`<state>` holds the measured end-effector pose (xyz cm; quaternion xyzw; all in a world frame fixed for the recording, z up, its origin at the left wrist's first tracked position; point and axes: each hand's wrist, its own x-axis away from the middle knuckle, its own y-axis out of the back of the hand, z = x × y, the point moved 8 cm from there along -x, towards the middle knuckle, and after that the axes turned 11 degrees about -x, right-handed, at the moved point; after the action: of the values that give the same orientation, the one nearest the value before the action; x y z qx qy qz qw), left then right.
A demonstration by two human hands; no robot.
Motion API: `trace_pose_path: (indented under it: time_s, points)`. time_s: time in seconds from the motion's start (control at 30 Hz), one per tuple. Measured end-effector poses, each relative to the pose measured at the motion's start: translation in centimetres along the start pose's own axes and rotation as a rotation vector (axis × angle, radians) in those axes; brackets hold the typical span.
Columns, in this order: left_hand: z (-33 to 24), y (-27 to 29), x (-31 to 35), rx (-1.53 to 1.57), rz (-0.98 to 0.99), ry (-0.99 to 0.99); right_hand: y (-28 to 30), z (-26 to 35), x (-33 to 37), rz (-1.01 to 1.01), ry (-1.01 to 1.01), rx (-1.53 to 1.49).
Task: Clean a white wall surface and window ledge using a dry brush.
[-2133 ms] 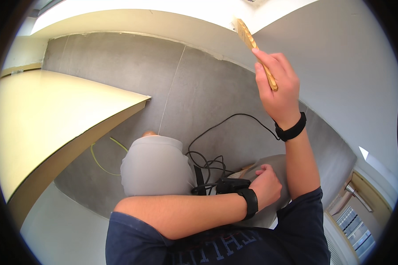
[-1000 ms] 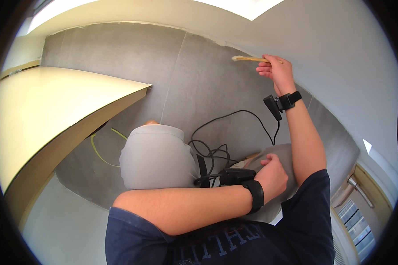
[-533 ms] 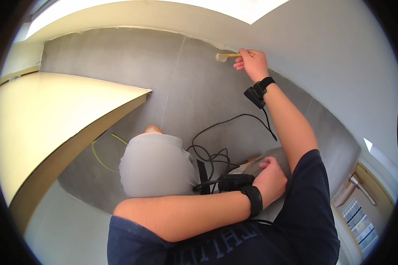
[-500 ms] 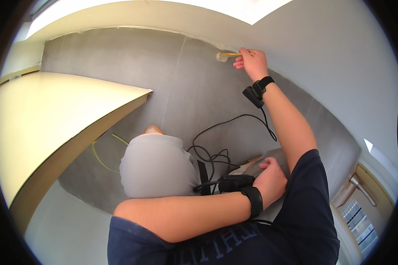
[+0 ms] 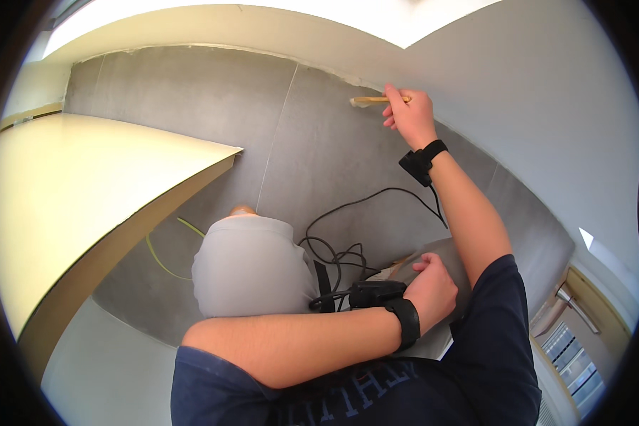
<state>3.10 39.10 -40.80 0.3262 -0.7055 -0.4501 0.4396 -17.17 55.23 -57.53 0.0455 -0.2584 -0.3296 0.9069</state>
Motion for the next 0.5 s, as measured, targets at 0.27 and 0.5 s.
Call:
trace_pose_path:
  time_s: [0.27,0.5]
  points:
    - [-0.8,-0.2,-0.4,0.02,0.014,-0.032,-0.3,-2.4,-1.7,0.033,0.062,-0.081]
    - [-0.6,-0.4,-0.5,-0.004,0.016,-0.02,-0.1,-0.8,-1.6,-0.084,0.032,-0.072]
